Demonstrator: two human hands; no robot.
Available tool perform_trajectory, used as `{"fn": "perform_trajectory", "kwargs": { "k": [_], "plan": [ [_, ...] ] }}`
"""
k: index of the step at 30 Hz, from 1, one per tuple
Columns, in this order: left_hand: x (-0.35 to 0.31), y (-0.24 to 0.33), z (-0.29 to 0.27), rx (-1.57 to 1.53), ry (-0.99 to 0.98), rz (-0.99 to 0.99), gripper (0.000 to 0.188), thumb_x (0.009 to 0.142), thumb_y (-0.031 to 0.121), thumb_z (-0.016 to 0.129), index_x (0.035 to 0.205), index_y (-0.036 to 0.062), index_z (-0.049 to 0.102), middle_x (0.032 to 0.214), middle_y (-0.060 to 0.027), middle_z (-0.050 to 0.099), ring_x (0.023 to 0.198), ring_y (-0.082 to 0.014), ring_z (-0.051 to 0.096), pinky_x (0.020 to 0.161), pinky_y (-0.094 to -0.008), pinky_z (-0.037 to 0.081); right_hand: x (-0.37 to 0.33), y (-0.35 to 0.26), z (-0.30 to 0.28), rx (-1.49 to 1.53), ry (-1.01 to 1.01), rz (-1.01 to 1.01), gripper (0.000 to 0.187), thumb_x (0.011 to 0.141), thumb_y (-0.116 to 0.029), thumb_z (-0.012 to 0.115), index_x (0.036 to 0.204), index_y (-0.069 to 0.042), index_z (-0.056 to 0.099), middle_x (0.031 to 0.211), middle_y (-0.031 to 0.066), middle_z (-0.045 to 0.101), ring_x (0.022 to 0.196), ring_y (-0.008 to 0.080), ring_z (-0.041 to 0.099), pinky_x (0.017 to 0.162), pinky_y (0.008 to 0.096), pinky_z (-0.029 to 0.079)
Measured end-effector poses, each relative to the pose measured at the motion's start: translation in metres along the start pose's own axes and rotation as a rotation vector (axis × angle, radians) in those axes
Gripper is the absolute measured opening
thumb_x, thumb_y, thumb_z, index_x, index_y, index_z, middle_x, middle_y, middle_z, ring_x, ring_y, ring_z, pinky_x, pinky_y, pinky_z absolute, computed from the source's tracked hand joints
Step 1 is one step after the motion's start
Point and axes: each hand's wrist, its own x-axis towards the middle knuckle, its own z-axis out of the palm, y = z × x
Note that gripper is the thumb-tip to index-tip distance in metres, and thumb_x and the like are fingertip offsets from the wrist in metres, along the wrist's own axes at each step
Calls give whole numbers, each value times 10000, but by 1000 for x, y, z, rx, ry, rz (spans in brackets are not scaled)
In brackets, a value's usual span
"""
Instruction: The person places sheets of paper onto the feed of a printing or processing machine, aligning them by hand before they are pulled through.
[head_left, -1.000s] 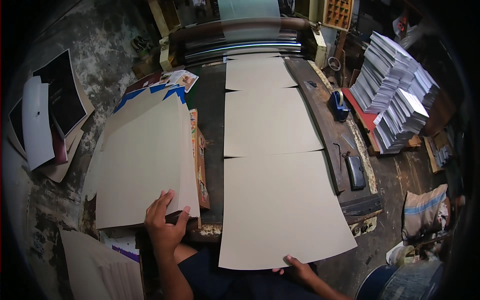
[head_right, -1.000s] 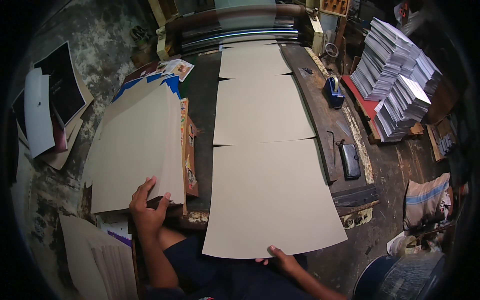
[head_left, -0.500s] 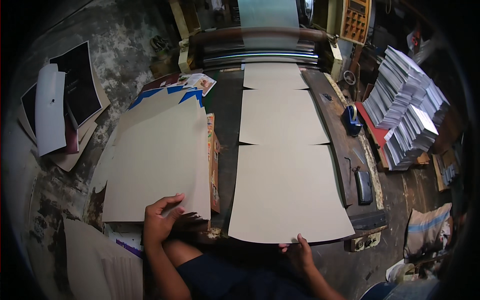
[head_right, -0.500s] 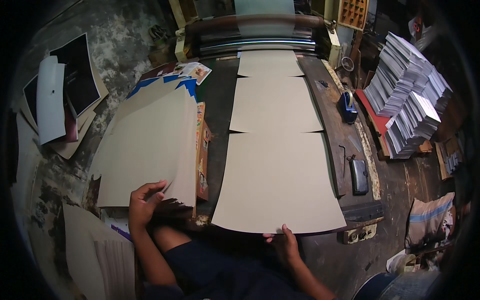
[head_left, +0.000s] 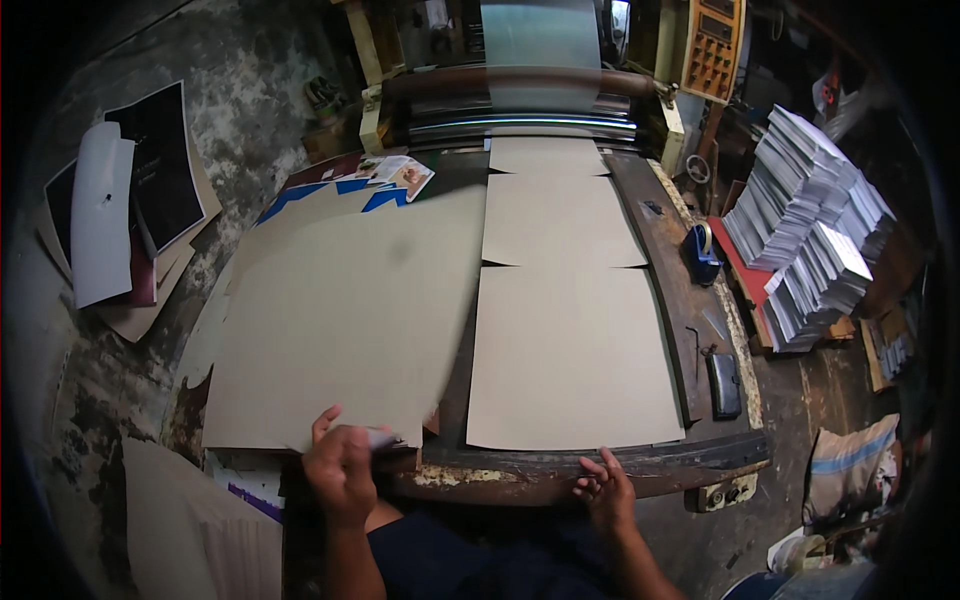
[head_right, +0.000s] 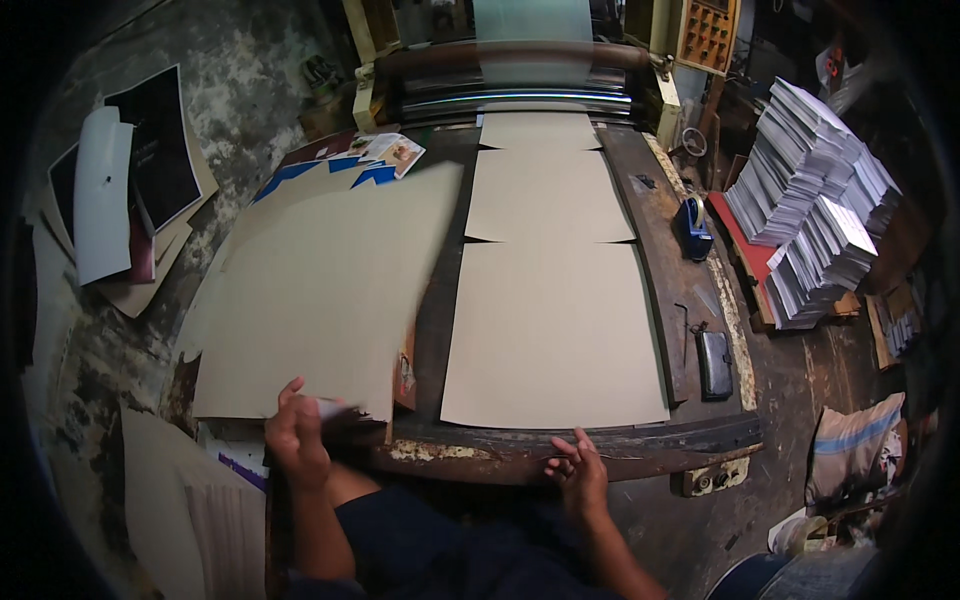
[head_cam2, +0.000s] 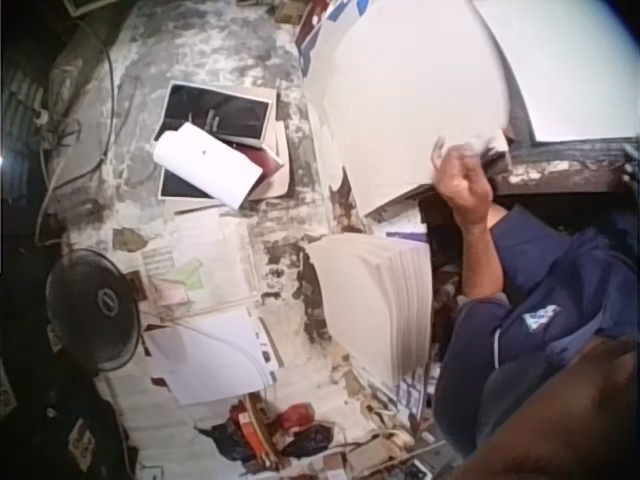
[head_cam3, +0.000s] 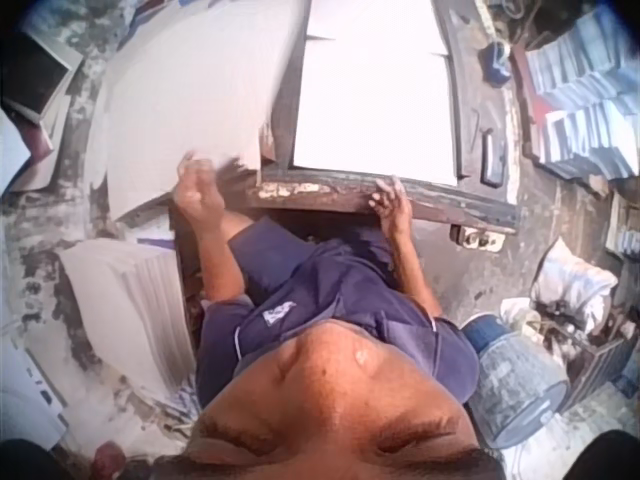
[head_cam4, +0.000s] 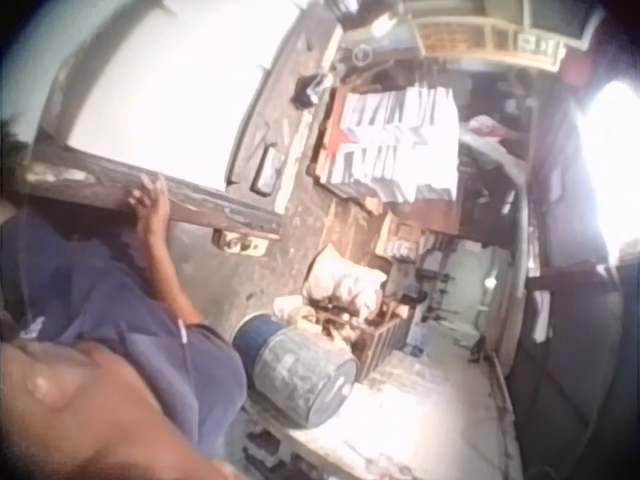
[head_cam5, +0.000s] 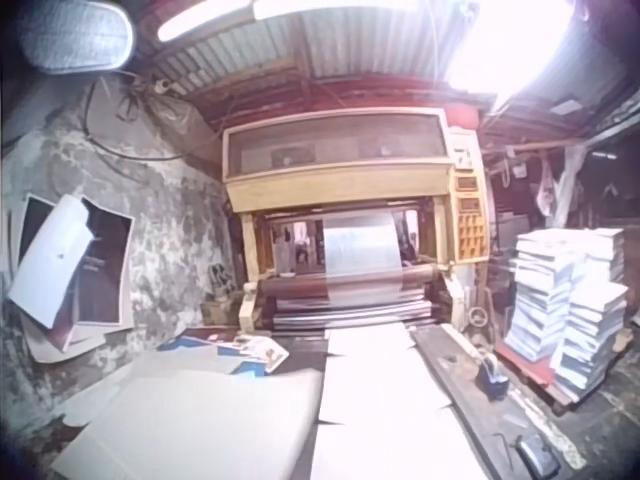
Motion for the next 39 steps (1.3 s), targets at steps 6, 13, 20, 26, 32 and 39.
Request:
{"fn": "perform_trajectory", "kwargs": {
  "k": [6,13,20,26,32,39],
  "plan": [
    [-5,23,-11,-324,-424,170,259,919,272,620,674,193,652,680,44,706,736,-176,724,1066,-532,296,-12,-40,47,-89,-376,-76,623,922,-434,545,1401,-58,410,1075,118,638,874,199,617,824,373,516],
    [-9,35,-3,-257,-756,280,229,815,416,726,799,188,734,850,32,738,1058,-240,670,1167,-550,62,-27,-41,36,-235,-295,152,335,863,-244,621,1018,48,566,761,128,615,633,224,605,569,320,469],
    [13,-17,-16,82,-481,89,506,650,405,843,1011,76,712,1090,-83,707,1229,-337,555,1111,-539,259,-49,-1,-17,-280,-275,309,357,911,-284,599,1074,31,563,860,135,650,729,213,636,611,287,456],
    [4,-43,-14,-74,-359,-182,461,660,250,866,1030,32,699,1082,-135,703,1186,-305,591,1074,-437,364,-71,20,-34,-301,-312,332,426,971,-355,529,1162,26,525,987,154,656,861,231,664,660,299,477],
    [7,-42,-16,-135,-348,-271,396,742,207,823,1048,-7,687,1057,-131,702,1150,-272,614,1060,-400,364,-84,25,-32,-316,-311,345,431,1002,-351,467,1197,31,512,1068,167,642,935,240,656,703,309,486],
    [6,-50,-13,-223,-337,-354,323,868,188,726,1084,-40,648,1048,-125,696,1104,-219,616,991,-321,419,-67,25,-22,-220,-320,306,463,985,-376,493,1211,28,503,1073,177,630,954,261,638,775,350,485]
  ]
}}
